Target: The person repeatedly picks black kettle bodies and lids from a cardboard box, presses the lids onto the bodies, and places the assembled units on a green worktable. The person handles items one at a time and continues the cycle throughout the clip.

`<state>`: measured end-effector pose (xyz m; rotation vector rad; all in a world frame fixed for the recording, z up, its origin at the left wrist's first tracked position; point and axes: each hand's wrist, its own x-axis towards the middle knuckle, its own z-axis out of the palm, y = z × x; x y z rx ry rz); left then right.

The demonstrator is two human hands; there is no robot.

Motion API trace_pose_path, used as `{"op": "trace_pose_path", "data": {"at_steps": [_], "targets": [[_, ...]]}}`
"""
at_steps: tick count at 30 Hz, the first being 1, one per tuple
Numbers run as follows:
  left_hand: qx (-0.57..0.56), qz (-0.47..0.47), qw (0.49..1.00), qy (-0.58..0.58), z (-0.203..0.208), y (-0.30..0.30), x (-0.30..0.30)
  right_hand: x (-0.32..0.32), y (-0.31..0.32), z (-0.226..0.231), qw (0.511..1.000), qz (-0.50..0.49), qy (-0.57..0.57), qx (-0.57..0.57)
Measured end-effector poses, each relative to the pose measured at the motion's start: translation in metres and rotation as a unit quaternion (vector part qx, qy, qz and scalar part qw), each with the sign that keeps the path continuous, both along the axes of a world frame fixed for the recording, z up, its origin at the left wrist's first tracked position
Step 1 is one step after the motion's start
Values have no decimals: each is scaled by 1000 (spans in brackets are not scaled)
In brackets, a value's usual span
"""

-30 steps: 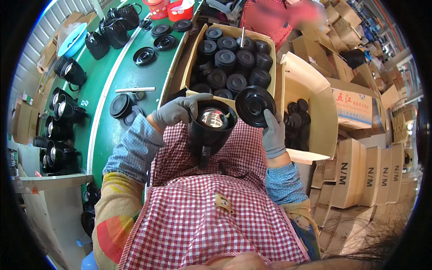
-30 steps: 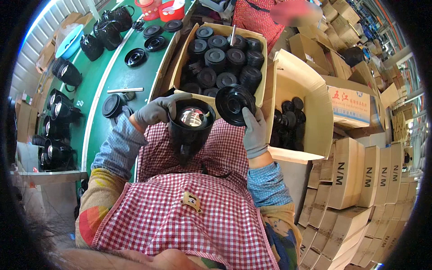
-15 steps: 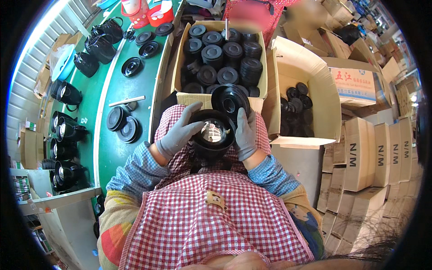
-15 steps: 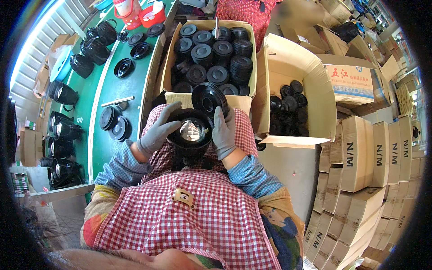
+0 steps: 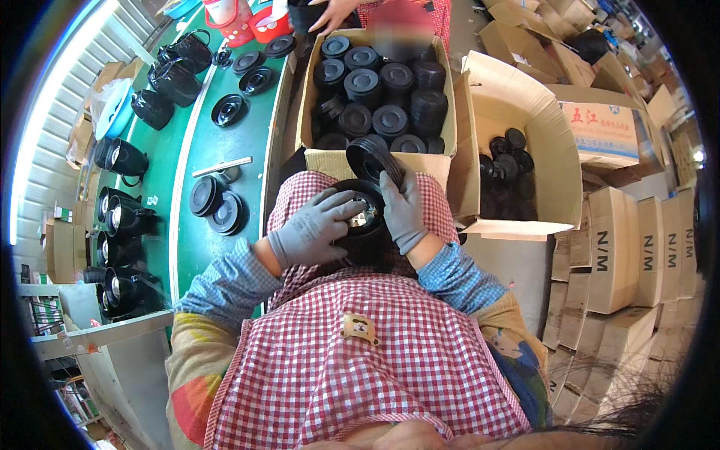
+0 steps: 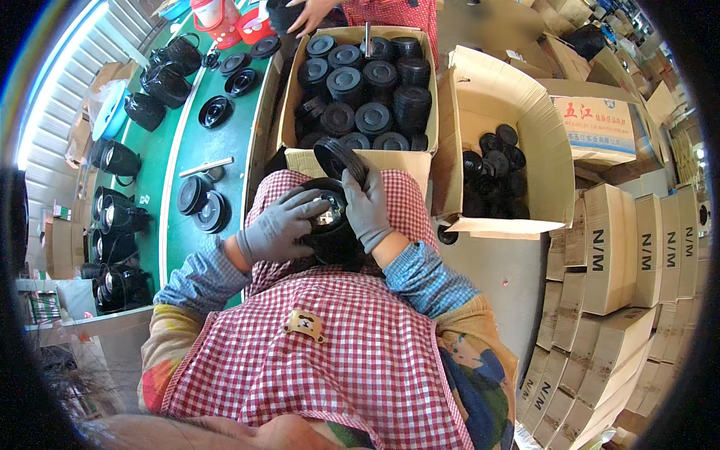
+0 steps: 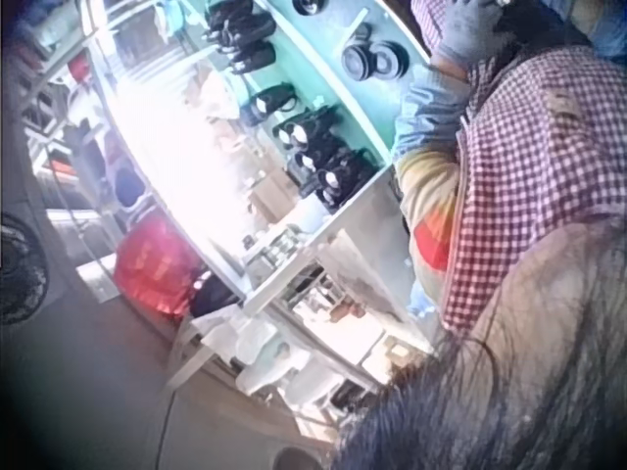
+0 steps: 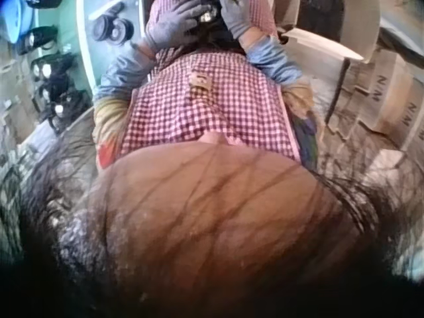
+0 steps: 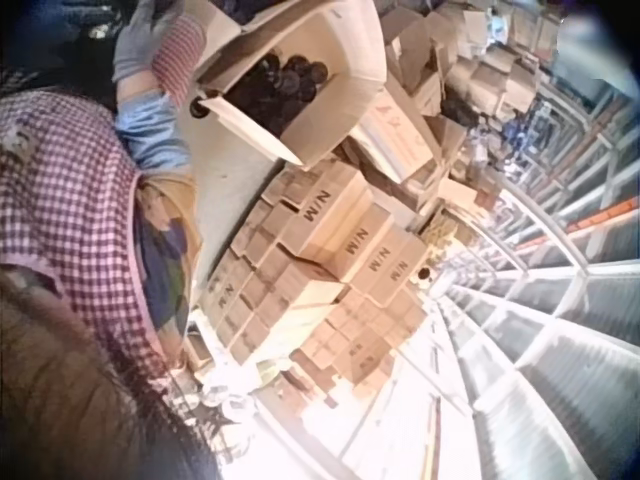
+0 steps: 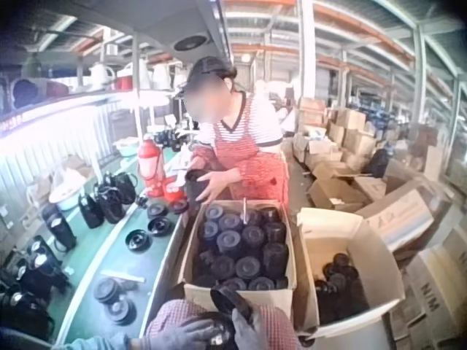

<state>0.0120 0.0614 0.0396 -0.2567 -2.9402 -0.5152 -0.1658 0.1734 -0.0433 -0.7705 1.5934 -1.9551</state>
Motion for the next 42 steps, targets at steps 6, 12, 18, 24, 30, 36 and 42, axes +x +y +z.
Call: {"op": "trace_pose_path", "data": {"at_steps": [6, 12, 18, 24, 30, 36, 42], "targets": [[592, 348, 723, 74, -1, -52, 65, -59, 34, 46, 987, -153, -26, 45], [69, 400, 903, 140, -45, -85, 119, -71, 83, 2, 942, -171, 266, 111], [463, 345, 777, 249, -90, -93, 146, -65, 88, -2, 889, -161, 404, 141], [672, 195, 680, 219, 0, -68, 102, -72, 91, -6, 962, -118, 243, 24], [45, 46, 995, 72, 36, -20, 23, -101, 90, -11, 830, -157, 527, 93], [104, -26, 988, -110, -11, 11, -28, -98, 67, -13, 848, -80, 520, 63], [334, -51, 931, -140, -19, -32, -48, -72, 44, 24, 989, 50, -110, -83]]}}
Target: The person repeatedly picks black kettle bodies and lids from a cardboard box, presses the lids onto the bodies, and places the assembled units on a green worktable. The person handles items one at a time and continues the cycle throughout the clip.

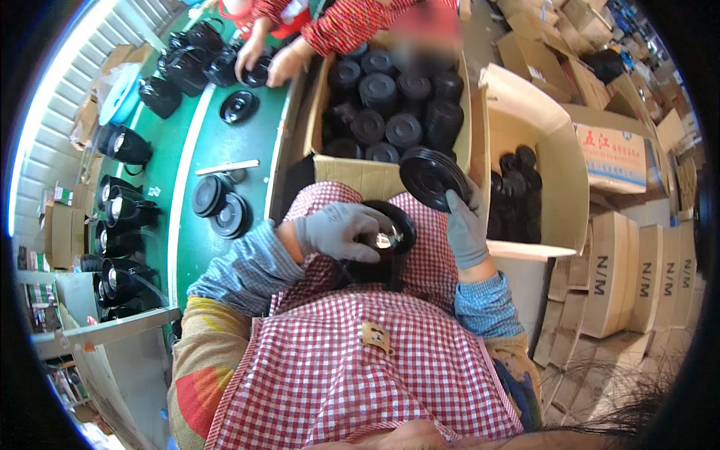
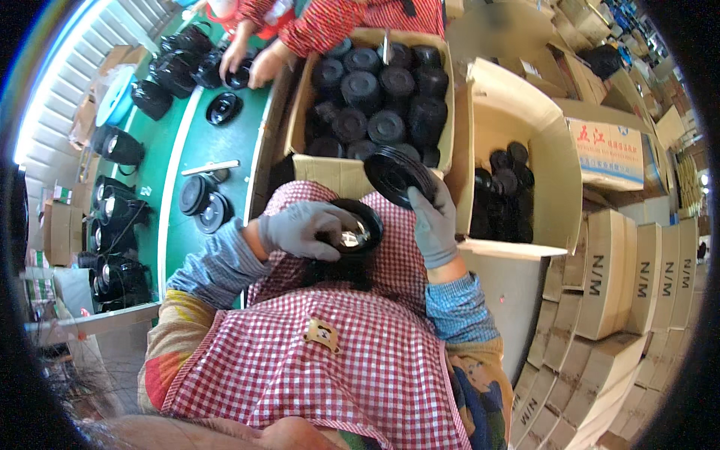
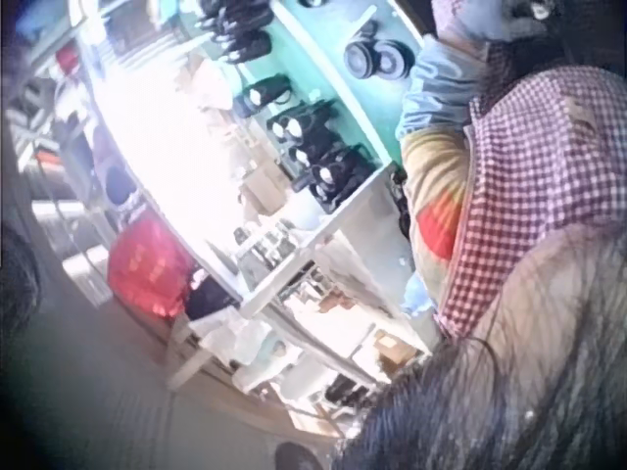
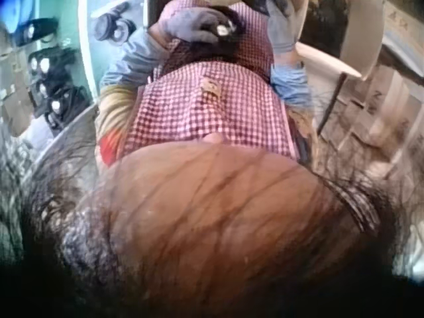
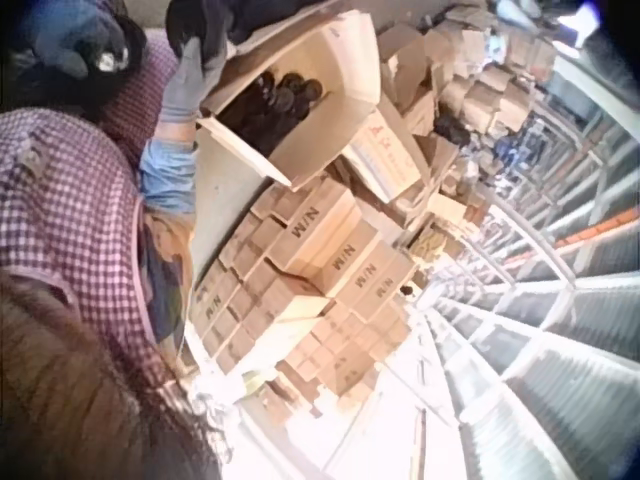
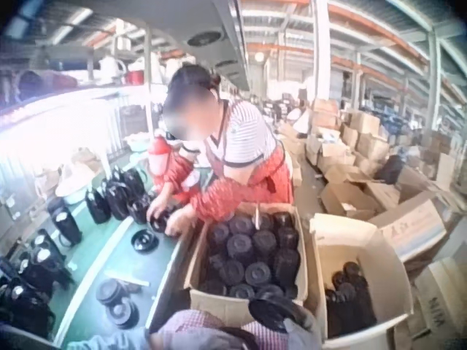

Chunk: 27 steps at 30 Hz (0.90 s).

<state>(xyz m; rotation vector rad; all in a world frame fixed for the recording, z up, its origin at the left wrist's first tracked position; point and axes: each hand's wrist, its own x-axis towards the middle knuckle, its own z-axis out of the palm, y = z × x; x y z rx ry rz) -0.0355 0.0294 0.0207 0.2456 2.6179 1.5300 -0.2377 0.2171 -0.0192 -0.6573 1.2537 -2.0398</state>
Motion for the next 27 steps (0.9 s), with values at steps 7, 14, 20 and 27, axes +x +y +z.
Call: {"op": "trace_pose_path", "data": {"at_steps": [7, 14, 20, 27], "targets": [[277, 352, 894, 32, -22, -17, 26, 13, -4, 3, 995, 95, -7, 17], [201, 273, 930, 138, -17, -4, 9, 23, -15, -9, 965, 189, 176, 48], [241, 188, 940, 150, -54, -11, 5, 21, -30, -17, 919, 210, 328, -61], [153, 185, 935, 259, -65, -7, -1, 28, -23, -10, 910, 201, 363, 12]]}}
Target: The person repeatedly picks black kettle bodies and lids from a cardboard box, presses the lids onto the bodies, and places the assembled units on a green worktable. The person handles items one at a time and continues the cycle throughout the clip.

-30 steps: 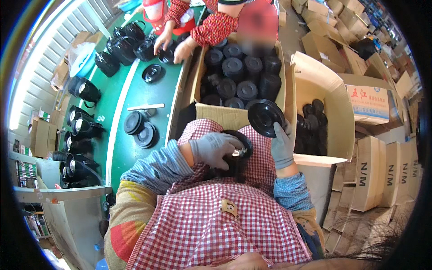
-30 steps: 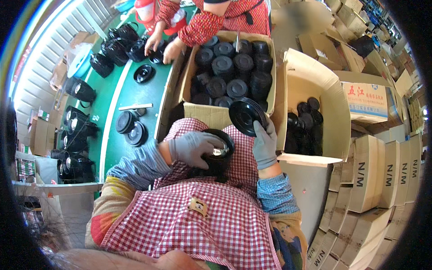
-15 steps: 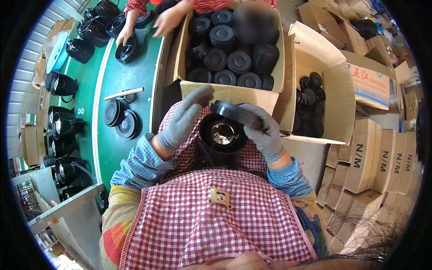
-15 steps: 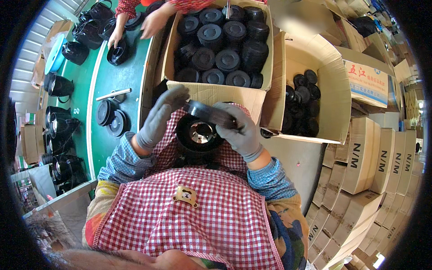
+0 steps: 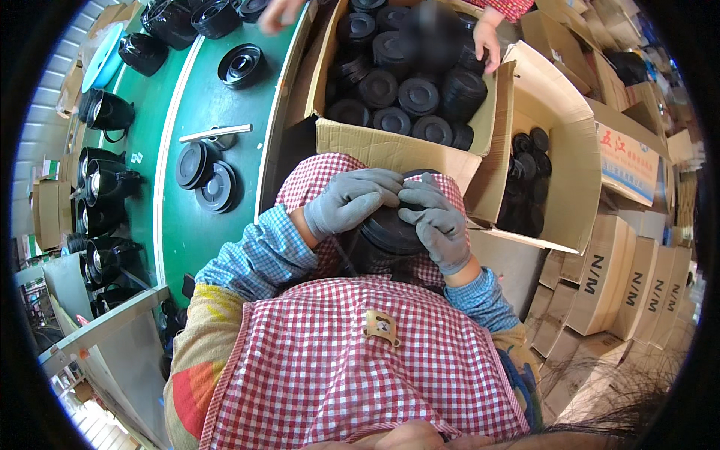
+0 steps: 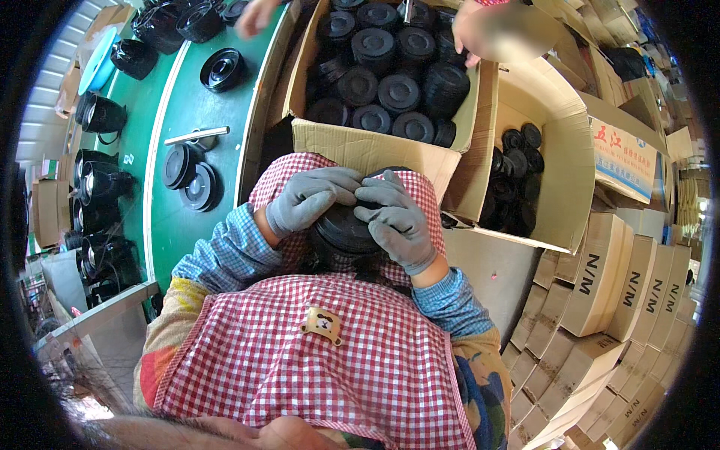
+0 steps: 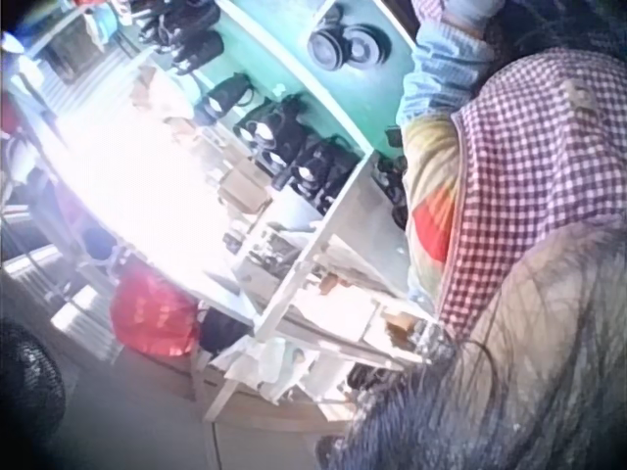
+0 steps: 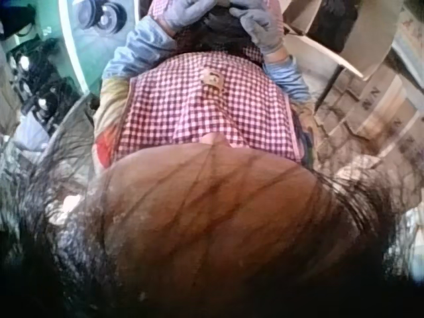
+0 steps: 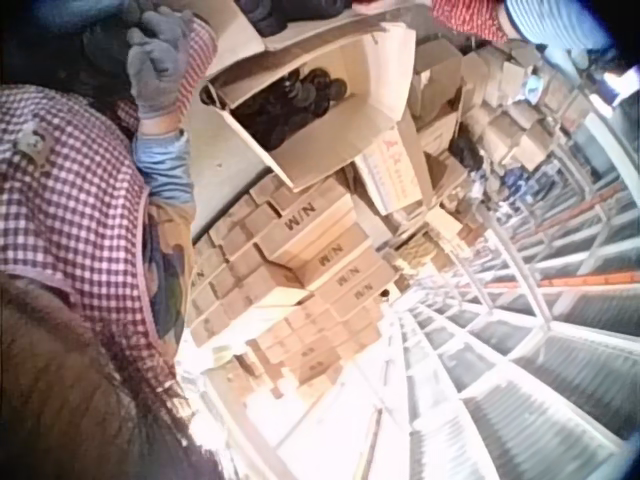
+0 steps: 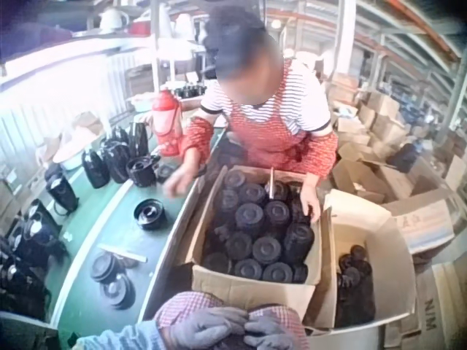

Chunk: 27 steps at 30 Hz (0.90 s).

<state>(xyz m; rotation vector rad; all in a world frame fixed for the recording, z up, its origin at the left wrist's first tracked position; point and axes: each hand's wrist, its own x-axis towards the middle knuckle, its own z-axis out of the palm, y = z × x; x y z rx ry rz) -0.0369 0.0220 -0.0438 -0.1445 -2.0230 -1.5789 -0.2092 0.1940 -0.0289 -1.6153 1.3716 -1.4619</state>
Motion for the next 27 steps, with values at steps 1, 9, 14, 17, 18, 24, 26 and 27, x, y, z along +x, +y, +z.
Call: {"op": "trace_pose_path", "data": {"at_steps": [1, 9, 14, 17, 18, 24, 26, 27], "targets": [[-11, -4, 1000, 3, -1, -1, 0, 0, 0, 0, 1000, 0, 12, -7], [-66, 1, 997, 33, -6, -4, -2, 3, 1, -5, 1000, -1, -11, 12], [-59, -24, 998, -5, -4, -6, 4, 0, 0, -3, 999, 17, -15, 27], [-98, 5, 992, -76, 23, -5, 13, -4, 0, -4, 999, -13, -24, 32], [-128, 33, 986, -98, 38, 0, 17, -2, 0, -6, 998, -32, -35, 50], [-318, 120, 907, -247, 34, -5, 17, 20, 10, 34, 968, -14, 241, 69], [-358, 147, 886, -256, 39, 1, 19, 17, 8, 19, 995, -25, 17, 95], [-360, 109, 903, -207, 54, 14, 19, 14, 6, 6, 989, -32, -97, 107]]}}
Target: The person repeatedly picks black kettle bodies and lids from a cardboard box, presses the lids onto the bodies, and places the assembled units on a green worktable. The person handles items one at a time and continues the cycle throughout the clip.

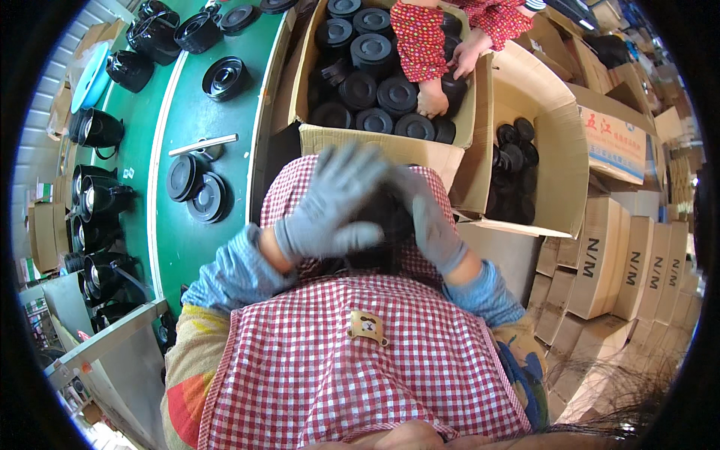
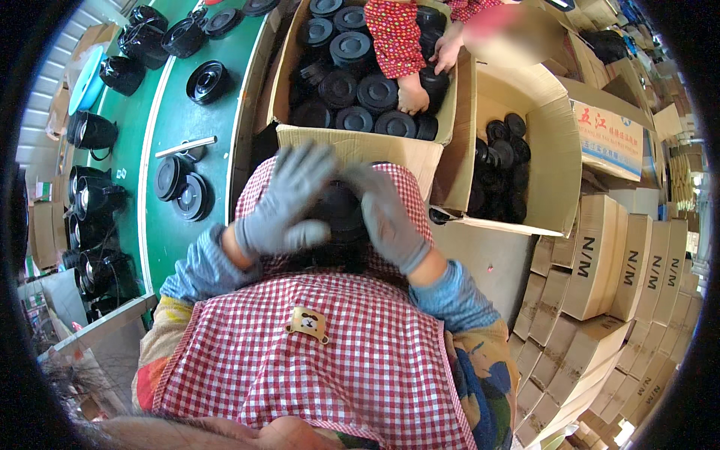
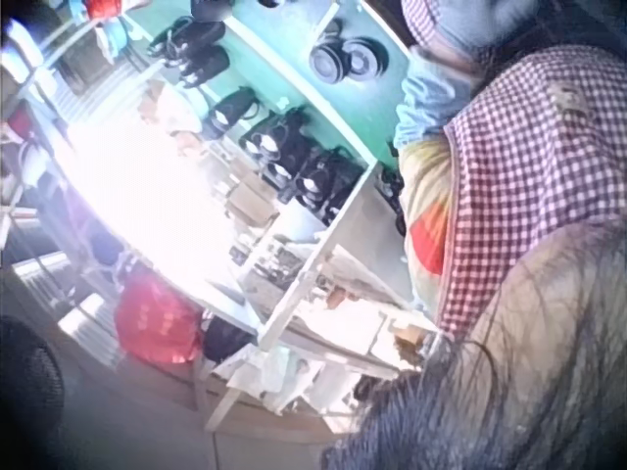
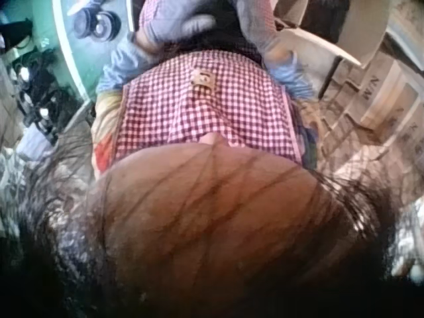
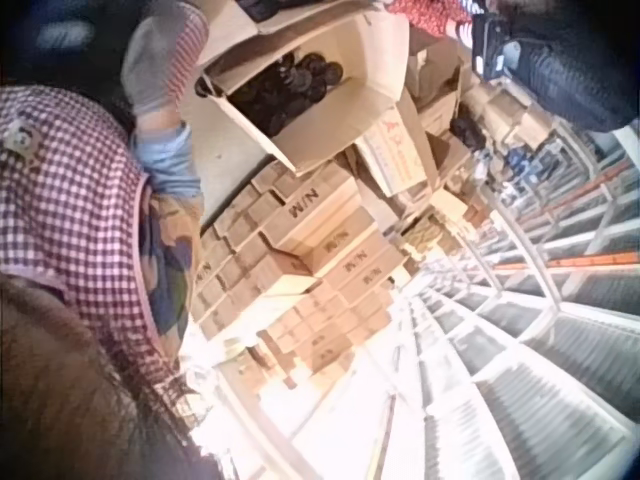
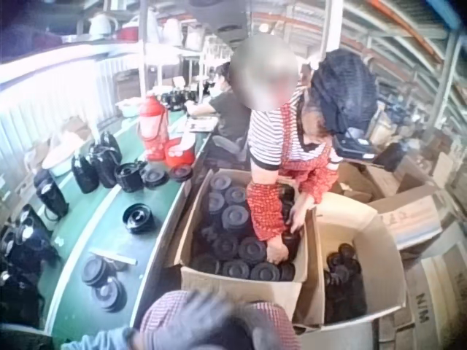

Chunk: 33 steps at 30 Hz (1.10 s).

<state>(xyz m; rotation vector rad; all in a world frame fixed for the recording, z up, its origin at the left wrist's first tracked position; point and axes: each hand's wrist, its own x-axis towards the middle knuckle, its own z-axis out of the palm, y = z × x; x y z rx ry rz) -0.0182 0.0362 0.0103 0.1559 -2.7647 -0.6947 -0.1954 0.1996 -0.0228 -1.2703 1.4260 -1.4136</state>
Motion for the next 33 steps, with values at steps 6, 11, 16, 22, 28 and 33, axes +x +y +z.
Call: {"op": "trace_pose_path", "data": {"at_steps": [6, 11, 16, 22, 28, 33], "targets": [[5, 126, 990, -61, -29, -20, 3, 7, 8, 29, 958, 45, 277, -58], [0, 38, 999, 11, -18, 2, 0, 1, 8, 10, 941, 45, 330, -59], [18, -35, 999, -15, 21, 22, -3, -12, -3, 6, 967, -19, 256, 6], [-29, 39, 999, -17, -3, 9, 2, -9, 3, 13, 972, 20, 234, -4], [-21, 66, 996, -56, -14, -7, 4, -13, 5, 20, 961, 128, 239, -47], [-30, 115, 981, -151, -23, -24, 5, 9, 11, 42, 942, 169, 287, -37]]}}
